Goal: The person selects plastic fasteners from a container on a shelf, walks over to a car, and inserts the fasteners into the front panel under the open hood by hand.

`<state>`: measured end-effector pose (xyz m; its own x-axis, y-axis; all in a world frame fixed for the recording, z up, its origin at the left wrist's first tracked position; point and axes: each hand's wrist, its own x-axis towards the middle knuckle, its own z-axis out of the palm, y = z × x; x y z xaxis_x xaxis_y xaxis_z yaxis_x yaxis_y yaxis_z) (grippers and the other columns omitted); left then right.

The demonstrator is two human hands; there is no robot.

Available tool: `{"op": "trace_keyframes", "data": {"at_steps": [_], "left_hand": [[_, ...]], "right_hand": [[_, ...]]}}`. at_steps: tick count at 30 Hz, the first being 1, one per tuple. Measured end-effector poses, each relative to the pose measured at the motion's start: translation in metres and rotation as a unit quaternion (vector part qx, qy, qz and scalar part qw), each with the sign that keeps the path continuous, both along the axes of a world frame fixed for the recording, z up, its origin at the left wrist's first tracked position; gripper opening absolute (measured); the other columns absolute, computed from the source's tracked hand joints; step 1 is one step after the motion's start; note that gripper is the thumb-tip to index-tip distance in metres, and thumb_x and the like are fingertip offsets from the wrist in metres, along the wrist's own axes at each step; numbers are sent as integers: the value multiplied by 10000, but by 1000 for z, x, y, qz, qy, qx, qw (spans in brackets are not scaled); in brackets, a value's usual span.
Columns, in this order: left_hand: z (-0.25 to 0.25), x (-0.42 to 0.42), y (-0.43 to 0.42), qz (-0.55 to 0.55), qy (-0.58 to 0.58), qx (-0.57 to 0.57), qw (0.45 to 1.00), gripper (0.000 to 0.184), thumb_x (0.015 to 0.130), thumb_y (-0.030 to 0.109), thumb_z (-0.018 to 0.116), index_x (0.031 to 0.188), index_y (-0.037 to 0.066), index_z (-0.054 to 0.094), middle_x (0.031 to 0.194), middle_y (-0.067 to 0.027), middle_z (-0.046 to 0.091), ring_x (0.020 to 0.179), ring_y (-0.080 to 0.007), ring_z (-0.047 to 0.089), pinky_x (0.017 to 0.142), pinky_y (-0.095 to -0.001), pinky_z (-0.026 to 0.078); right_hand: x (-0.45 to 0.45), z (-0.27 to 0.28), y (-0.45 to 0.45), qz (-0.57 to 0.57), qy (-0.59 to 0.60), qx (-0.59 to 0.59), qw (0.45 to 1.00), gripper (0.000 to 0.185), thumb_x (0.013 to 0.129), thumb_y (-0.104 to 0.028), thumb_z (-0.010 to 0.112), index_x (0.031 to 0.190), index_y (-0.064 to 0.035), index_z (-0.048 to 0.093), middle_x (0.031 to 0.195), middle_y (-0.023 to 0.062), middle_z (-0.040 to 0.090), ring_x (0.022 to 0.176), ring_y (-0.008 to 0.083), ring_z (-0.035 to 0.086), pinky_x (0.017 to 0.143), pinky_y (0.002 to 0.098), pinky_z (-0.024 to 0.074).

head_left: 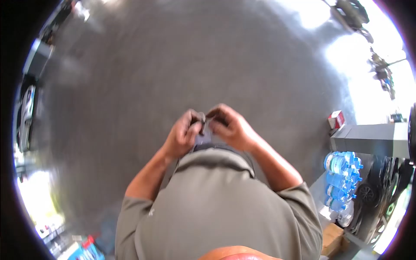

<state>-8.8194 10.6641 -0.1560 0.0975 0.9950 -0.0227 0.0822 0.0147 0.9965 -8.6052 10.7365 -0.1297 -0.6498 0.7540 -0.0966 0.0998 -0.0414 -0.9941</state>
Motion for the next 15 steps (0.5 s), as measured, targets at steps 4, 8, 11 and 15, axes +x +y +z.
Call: {"op": "trace_keyframes", "data": {"at_steps": [4,8,11,15], "left_hand": [[10,-59,214,-89,-52,-80,991,111,1054,87,497,1079,22,584,953,-33,633,885,-113,591,820,-289,524],[32,-95,418,-188,-33,-101,976,136,1090,125,497,1100,20,582,983,-39,643,918,-125,609,864,-297,535],[29,-140,569,-220,-14,-90,971,144,1092,133,496,1097,20,585,970,-40,643,909,-130,612,861,-301,532],[-14,-182,766,-163,59,-47,984,189,1087,127,459,1067,0,597,944,-55,644,879,-139,612,839,-315,538]], "right_hand": [[-52,27,183,9,-58,91,994,299,1038,-112,684,1295,-5,576,1040,175,753,952,279,732,893,403,578],[-82,39,360,-16,-69,100,992,253,1027,-97,684,1230,-3,566,1034,196,764,953,338,757,868,416,586],[-121,33,510,-18,-64,131,989,260,1013,-85,691,1227,0,572,1046,191,764,958,343,757,867,423,589],[-164,-6,721,2,-65,146,987,235,1014,-102,688,1202,-12,580,1011,173,764,939,358,747,855,433,583]]}}
